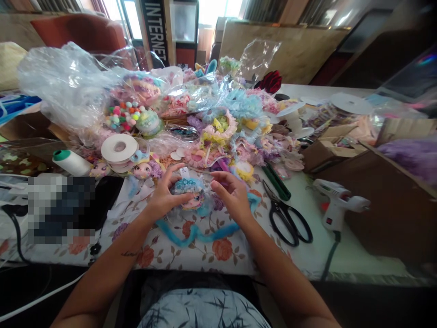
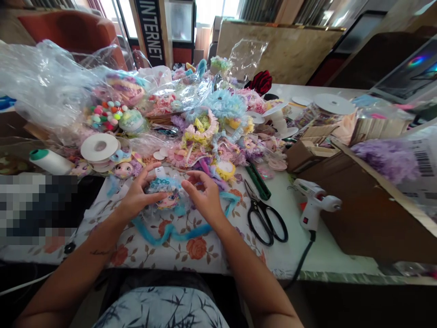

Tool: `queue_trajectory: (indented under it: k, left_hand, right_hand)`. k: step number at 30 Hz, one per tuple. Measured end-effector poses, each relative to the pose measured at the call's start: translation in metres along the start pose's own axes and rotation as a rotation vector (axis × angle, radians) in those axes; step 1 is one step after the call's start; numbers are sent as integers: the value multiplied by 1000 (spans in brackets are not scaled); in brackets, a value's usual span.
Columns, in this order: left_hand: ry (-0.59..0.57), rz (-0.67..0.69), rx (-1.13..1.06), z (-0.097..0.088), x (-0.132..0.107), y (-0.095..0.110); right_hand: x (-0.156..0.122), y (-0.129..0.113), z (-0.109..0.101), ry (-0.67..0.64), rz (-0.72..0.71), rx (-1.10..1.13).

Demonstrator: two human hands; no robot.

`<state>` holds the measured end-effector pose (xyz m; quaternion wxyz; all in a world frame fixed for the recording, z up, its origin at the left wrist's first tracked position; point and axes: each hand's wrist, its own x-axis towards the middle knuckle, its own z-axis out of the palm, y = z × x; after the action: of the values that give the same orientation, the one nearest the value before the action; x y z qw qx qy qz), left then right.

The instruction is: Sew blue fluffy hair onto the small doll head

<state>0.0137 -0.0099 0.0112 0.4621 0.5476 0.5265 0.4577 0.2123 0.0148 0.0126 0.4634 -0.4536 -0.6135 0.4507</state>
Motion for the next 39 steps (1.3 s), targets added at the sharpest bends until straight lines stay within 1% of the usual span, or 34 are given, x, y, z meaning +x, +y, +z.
queue_trajectory:
  k: [2, 4, 5, 7, 9, 11, 14, 17, 22, 26, 29, 33, 37, 39]
  left_hand:
    - [-50, 2, 67, 0, -1, 2]
    - [-95, 15, 72, 2, -2, 3]
    - [-106, 28, 67, 3, -2, 3]
    - [-107, 42, 57, 3, -3, 3]
    - [-98, 37, 52, 4, -3, 3]
    - [-84, 27, 43, 3, -2, 2]
    - [-83, 0, -10, 3, -1, 0]
    - [-108, -29, -63, 2, 0, -2]
    - [-126, -27, 21, 3, -1, -4]
    - [-117, -18, 32, 2, -1, -5]
    - [-115, -10, 49, 2, -1, -6]
    - [-127, -10, 39, 2, -1, -6]
    - [-100, -4, 46, 3, -1, -6]
    - [-83, 7, 38, 3, -1, -6]
  right_hand:
    - [1, -5, 0, -3, -79, -80]
    - [2, -8, 2, -41, -153, -126]
    - [1, -8, 3, -48, -165, -129]
    - [1, -8, 4, -32, -132, -112]
    - [0, -6, 4, -15, -71, -80]
    - [0, -5, 4, -15, -39, -39]
    - [0, -5, 4, -25, -37, 10]
    - [-1, -7, 5, -39, -59, 21]
    - [-1, -9, 5, -74, -68, 21]
    - [0, -7, 3, -96, -14, -4]
    - [1, -5, 3, -154, 24, -5]
    - [2, -5, 2, -254, 79, 90]
    - [1, -5, 4, -207, 42, 101]
    - [0, -3, 6, -203, 61, 119]
